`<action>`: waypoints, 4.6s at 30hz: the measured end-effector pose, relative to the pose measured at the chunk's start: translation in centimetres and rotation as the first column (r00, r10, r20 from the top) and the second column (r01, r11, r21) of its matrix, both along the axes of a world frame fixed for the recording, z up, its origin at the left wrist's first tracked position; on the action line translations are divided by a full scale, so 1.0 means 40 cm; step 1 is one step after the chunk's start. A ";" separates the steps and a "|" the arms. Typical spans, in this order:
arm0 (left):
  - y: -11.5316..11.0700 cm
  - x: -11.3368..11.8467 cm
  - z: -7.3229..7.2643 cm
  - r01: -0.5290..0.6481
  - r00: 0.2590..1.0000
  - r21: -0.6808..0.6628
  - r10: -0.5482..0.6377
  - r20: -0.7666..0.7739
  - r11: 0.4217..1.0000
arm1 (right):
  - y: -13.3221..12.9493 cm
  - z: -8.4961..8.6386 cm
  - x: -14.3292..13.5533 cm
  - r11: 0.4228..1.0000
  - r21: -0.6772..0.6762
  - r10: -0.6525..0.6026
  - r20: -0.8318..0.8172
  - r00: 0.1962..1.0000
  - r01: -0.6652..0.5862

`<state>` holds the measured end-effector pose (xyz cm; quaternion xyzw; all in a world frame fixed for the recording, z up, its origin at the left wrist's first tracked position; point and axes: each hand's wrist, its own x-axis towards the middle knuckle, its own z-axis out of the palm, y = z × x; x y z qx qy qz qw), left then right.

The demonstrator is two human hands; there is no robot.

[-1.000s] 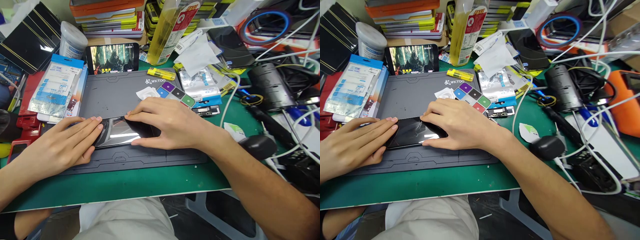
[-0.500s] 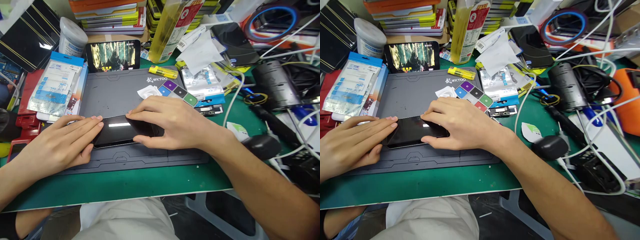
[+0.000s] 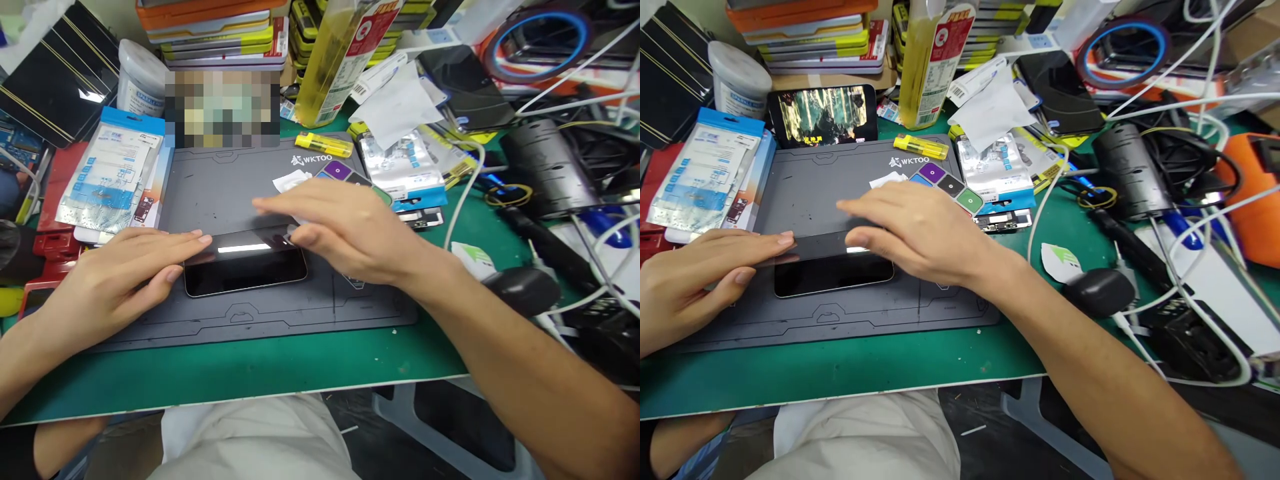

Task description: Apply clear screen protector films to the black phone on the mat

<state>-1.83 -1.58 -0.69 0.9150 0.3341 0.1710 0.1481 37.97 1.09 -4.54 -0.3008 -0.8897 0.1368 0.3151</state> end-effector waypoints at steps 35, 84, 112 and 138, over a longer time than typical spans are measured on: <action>0.058 0.038 0.031 -0.046 0.230 -0.800 0.785 0.574 0.598 | -0.056 0.061 0.002 0.960 0.263 0.008 0.305 0.952 -0.093; 0.061 0.033 0.016 0.068 0.393 -0.855 0.773 0.497 0.515 | -0.155 -0.033 -0.217 0.977 -0.090 0.215 0.379 0.900 -0.195; 0.055 0.054 0.028 0.039 0.385 -0.840 0.767 0.513 0.542 | -0.181 -0.040 -0.114 0.990 -0.137 0.051 0.318 0.947 -0.007; 0.005 0.017 -0.022 -0.016 0.921 -0.245 0.110 0.374 0.969 | -0.280 -0.059 -0.017 0.912 0.378 -0.263 0.236 0.935 0.161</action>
